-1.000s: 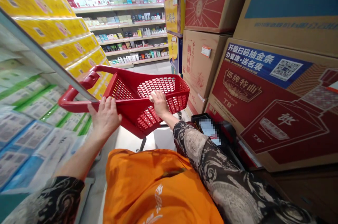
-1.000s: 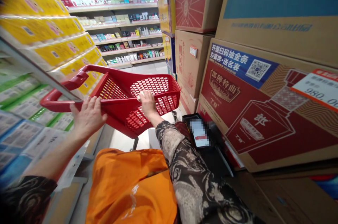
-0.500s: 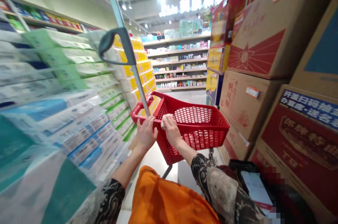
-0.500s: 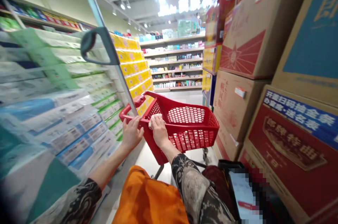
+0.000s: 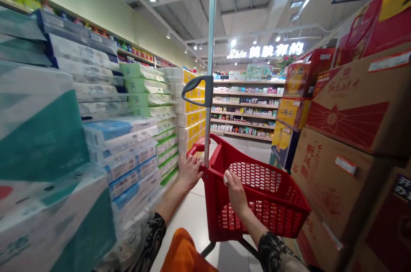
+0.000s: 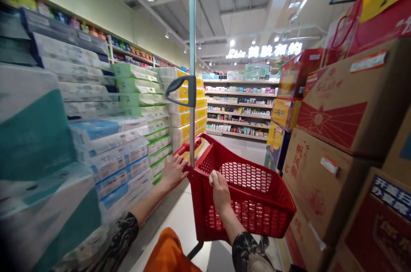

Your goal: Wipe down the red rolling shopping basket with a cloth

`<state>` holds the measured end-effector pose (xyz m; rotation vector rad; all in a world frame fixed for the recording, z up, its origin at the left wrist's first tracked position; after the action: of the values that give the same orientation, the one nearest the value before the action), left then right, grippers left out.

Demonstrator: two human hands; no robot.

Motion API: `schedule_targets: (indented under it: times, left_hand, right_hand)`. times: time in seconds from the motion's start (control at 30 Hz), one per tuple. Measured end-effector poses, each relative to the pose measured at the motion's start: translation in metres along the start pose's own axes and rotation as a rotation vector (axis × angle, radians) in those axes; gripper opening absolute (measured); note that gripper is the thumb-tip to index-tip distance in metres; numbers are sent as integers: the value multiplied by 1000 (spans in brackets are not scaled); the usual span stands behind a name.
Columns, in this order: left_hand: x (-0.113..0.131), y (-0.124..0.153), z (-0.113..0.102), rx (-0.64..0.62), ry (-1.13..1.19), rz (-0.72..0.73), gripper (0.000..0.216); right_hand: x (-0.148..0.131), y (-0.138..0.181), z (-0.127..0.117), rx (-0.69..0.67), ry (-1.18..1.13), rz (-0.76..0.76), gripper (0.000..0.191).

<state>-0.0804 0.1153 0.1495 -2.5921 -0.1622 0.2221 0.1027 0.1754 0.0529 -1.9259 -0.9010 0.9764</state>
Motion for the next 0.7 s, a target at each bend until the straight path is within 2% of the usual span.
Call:
schedule_targets:
  times: [0.07,0.17,0.27,0.33,0.4,0.47,0.5,0.57,0.7]
  left_hand:
    - [3,3,-4,27,6,-3,36]
    - [3,3,-7,30,31,-22,45]
    - [-3,0,-4,-15,50,-70,56]
    - [-3,-1,1,-56,48,-76,60]
    - [-1,1,4,-68,40,-58,60]
    - [2,4,4,-56,37,-31,59]
    - [3,7,4,-51,40,-17,59]
    - [3,13,2,-33,46,10,59]
    - [-12,26,-5,6,23,-6,59]
  right_hand:
    - [-8,-7,-5,14,-9,-14,42]
    - [-49,-44,-21,42,-80,-136,45]
    - [-106,-117,-49,110,-141,-310,47]
    - [-144,-173,-62,103,-106,-458,43]
    - [-170,-219,-62,42,-3,-561,39]
    - [-182,-242,-49,-77,103,-648,36]
    - [-182,-240,-39,-143,145,-690,35]
    - [-176,-215,-18,-266,202,-767,32]
    - [-154,-126,19,-470,237,-853,27]
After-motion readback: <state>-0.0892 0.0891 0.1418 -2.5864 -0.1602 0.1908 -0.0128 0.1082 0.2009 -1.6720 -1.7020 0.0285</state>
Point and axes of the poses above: each hand's wrist, its own y-axis away from the middle knuckle, its own z-axis out of the palm, x = y × z, the point moved 8 cm from there along -y, towards the middle knuckle, and after that the axes turned 7 degrees about -y, right-handed, at the moved point
